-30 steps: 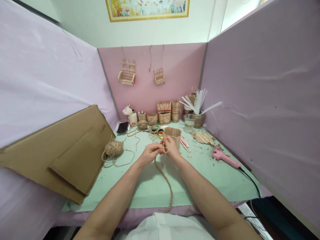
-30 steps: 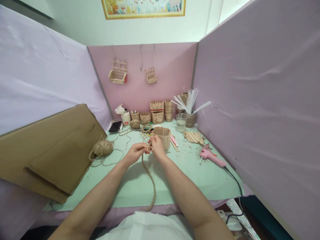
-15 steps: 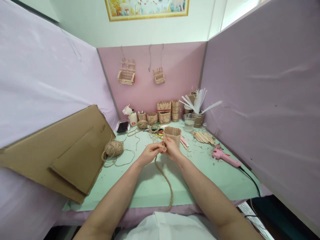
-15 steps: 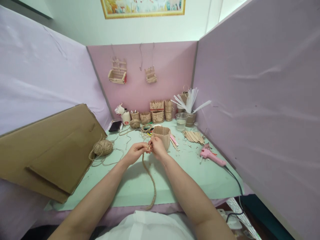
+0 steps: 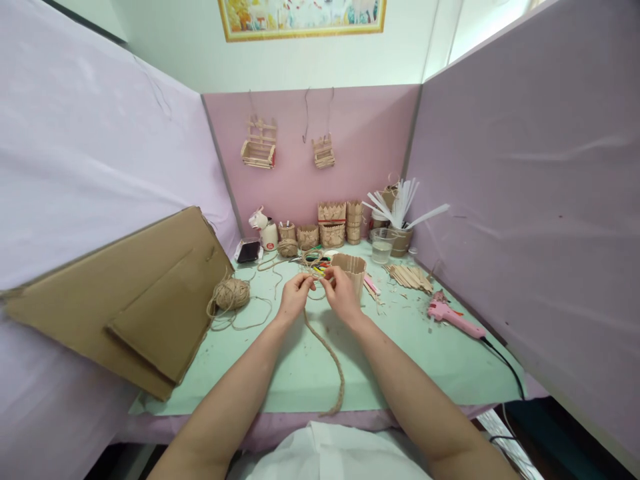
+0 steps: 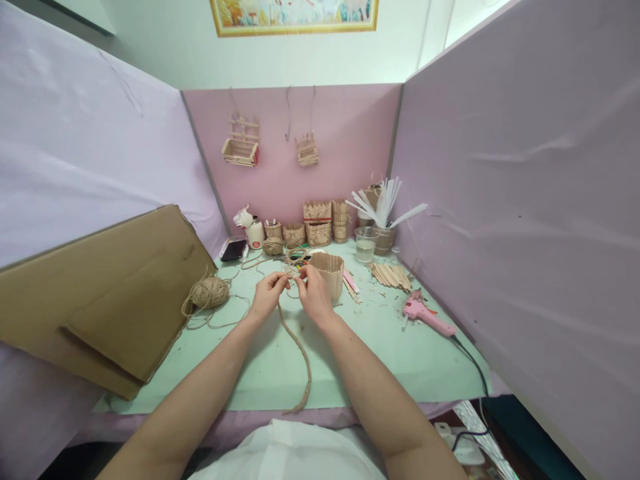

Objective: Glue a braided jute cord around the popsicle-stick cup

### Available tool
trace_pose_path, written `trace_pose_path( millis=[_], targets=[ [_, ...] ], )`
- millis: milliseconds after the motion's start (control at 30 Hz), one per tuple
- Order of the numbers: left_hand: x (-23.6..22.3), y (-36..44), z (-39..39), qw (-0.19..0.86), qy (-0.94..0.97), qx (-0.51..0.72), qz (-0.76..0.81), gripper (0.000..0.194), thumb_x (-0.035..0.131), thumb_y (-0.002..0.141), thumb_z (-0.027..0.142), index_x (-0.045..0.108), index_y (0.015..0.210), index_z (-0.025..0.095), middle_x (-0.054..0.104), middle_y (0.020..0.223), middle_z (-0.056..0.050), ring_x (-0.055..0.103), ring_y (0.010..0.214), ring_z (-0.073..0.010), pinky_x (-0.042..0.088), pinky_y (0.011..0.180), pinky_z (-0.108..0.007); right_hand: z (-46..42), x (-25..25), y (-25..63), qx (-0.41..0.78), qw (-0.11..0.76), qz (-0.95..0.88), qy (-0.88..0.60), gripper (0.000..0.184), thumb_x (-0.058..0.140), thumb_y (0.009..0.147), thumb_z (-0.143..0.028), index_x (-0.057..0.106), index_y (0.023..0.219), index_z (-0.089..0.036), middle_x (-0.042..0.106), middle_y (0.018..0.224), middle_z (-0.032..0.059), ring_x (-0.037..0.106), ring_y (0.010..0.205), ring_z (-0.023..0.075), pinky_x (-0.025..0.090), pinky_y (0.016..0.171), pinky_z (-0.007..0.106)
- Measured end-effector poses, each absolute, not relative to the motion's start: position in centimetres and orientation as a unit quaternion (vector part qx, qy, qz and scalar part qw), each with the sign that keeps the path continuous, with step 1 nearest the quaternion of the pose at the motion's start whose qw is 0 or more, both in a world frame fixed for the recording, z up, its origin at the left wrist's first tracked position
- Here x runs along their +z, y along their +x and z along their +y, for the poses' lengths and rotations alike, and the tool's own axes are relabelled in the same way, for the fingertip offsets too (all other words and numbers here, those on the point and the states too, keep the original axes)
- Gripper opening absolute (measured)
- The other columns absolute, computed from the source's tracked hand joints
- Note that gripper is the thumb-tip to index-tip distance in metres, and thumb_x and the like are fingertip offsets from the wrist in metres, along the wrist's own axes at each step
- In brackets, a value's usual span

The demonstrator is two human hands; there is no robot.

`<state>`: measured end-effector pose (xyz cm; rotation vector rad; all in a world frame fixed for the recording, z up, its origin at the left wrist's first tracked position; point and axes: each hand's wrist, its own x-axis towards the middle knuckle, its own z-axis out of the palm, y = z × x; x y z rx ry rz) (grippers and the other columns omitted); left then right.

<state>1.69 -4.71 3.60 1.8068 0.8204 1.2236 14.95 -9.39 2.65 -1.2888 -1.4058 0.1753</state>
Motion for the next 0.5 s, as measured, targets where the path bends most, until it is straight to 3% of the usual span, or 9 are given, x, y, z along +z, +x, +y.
trace_pose_path(
  millis=[67, 167, 333, 500],
  targets=[
    [3.38, 1.7, -4.59, 0.376, 0.719, 0.477, 0.337, 0.025, 0.051, 0.082, 0.035, 0.061, 0.071, 0.016, 0.056, 0.063, 0.0, 0.046, 0.061, -0.0113, 0.037, 0.059, -0.023, -9.59, 2.77, 14.96, 0.024, 0.574, -0.628, -0.525, 0.022, 0.048, 0.085, -0.025, 0.059, 0.103, -0.019, 0.056, 0.101, 0.0101, 0.057, 0.077, 0.0176, 0.047, 0.071, 0.031],
    [2.99, 1.85, -4.52, 0.366, 0.736, 0.458, 0.339, 0.024, 0.049, 0.082, 0.032, 0.059, 0.068, 0.016, 0.057, 0.064, 0.0, 0.049, 0.063, -0.0122, 0.038, 0.062, -0.023, -9.86, 2.91, 14.96, -0.016, 0.548, -0.661, -0.512, 0.024, 0.045, 0.086, -0.021, 0.062, 0.104, -0.021, 0.051, 0.108, 0.0114, 0.056, 0.092, 0.0208, 0.047, 0.078, 0.033],
    [2.57, 2.0, -4.49, 0.35, 0.755, 0.439, 0.34, 0.023, 0.048, 0.082, 0.031, 0.058, 0.067, 0.017, 0.057, 0.064, 0.001, 0.05, 0.065, -0.0129, 0.039, 0.066, -0.024, -9.78, 2.87, 15.04, -0.03, 0.544, -0.666, -0.51, 0.021, 0.045, 0.089, -0.025, 0.066, 0.087, -0.02, 0.053, 0.1, 0.0095, 0.055, 0.093, 0.0205, 0.045, 0.08, 0.033],
    [2.75, 1.98, -4.74, 0.343, 0.767, 0.429, 0.332, 0.022, 0.048, 0.082, 0.031, 0.061, 0.07, 0.017, 0.055, 0.061, 0.001, 0.049, 0.063, -0.0131, 0.038, 0.062, -0.023, -9.42, 2.87, 15.03, 0.029, 0.566, -0.644, -0.514, 0.017, 0.047, 0.087, -0.025, 0.06, 0.078, -0.019, 0.057, 0.083, 0.0061, 0.054, 0.083, 0.0196, 0.043, 0.075, 0.032]
  ],
)
